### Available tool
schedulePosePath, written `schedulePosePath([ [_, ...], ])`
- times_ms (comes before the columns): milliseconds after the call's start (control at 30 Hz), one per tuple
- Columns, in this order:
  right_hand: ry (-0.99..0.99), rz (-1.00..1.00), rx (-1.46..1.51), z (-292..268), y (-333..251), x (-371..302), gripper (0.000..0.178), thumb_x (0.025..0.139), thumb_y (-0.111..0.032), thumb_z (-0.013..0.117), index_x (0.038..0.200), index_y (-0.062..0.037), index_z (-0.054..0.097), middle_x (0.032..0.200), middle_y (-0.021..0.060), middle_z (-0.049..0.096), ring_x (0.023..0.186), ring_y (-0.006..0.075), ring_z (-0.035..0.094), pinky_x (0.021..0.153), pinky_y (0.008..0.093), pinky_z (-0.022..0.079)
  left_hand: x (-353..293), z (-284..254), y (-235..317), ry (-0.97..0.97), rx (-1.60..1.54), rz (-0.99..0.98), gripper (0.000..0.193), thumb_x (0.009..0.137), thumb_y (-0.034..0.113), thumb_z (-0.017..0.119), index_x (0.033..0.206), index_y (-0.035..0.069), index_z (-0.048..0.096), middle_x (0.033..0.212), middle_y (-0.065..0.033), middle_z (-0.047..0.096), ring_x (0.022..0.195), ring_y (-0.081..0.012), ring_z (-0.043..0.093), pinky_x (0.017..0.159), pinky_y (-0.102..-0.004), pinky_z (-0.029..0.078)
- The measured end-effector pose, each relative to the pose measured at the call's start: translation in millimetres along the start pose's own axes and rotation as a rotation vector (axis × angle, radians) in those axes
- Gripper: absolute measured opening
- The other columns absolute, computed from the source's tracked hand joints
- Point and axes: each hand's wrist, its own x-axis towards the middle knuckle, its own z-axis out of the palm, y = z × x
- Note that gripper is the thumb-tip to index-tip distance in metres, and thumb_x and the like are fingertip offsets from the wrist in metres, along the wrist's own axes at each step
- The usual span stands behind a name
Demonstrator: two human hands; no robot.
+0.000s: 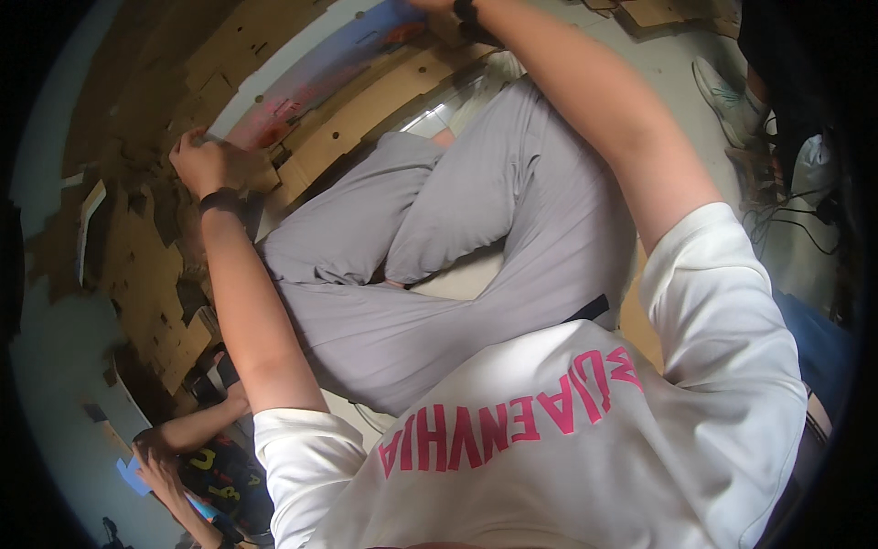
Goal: Assembling cardboard boxes from flat pre-cut sheets while sitting on the floor.
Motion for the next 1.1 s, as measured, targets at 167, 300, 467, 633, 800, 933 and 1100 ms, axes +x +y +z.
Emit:
schedulePosePath([
  [167,0.353,-0.178,-0.007,-30,4,14,0.053,0.097,-0.045,0.053,0.123,-0.0012,0.067,0.129,0.0245,0.063,0.123,0.0384,0.058,0.104,0.0412,0.047,17,-32,-17,-0.106,0.11,-0.183,0.023,0.075,0.016,0.055,0.071,0.018,0.078,0.121,-0.0032,0.07,0.115,-0.0325,0.061,0.095,-0.0457,0.045],
  [300,-0.142,0.192,0.03,-50,2,0,0.049,0.097,-0.044,0.055,0.086,-0.0013,0.078,0.073,0.0123,0.074,0.064,0.0286,0.072,0.076,0.0394,0.058,21,-22,-37,-0.034,0.098,-0.088,0.031,0.079,0.025,0.061,0.103,0.012,0.076,0.113,-0.0073,0.074,0.103,-0.0281,0.068,0.095,-0.0397,0.048],
  [467,-0.587,0.361,-0.049,-27,31,-12,0.04,0.091,-0.035,0.062,0.086,0.0023,0.076,0.078,0.0123,0.075,0.07,0.0241,0.074,0.067,0.0363,0.058,21,16,-87,-0.054,-0.591,-0.543,0.05,0.081,0.015,0.066,0.128,-0.002,0.06,0.131,-0.0222,0.062,0.115,-0.0298,0.063,0.097,-0.0451,0.047],
  [633,-0.66,0.444,-0.271,11,73,-12,0.044,0.081,-0.042,0.072,0.098,-0.0018,0.075,0.085,0.0144,0.074,0.077,0.0278,0.071,0.073,0.0404,0.055,15,48,-154,-0.409,-0.755,-0.84,0.056,0.09,0.016,0.058,0.141,-0.005,0.049,0.142,-0.0231,0.054,0.12,-0.0315,0.06,0.092,-0.0463,0.05],
  [800,-0.883,0.139,-0.45,14,89,-9,0.058,0.083,-0.057,0.066,0.11,-0.0063,0.075,0.096,0.0132,0.075,0.086,0.0255,0.07,0.077,0.0404,0.054,5,56,-185,-0.643,-0.658,-1.094,0.053,0.097,0.022,0.05,0.144,-0.003,0.048,0.143,-0.021,0.055,0.116,-0.0344,0.062,0.082,-0.0501,0.053],
  [933,-0.688,0.574,-0.099,17,96,0,0.064,0.084,-0.059,0.066,0.122,-0.0078,0.07,0.103,0.0128,0.074,0.084,0.0228,0.07,0.073,0.0376,0.056,-6,42,-177,-0.527,-0.876,-1.259,0.042,0.098,0.038,0.049,0.116,0.001,0.06,0.095,-0.0166,0.064,0.073,-0.0333,0.062,0.059,-0.0463,0.052],
  [1100,-0.677,0.674,-0.058,26,117,7,0.054,0.089,-0.048,0.066,0.131,-0.0147,0.065,0.108,0.0102,0.073,0.084,0.0198,0.07,0.07,0.0362,0.058,-2,41,-184,-0.574,-0.988,-1.275,0.041,0.097,0.044,0.05,0.095,0.004,0.061,0.073,-0.0134,0.063,0.054,-0.0309,0.058,0.047,-0.0419,0.05],
])
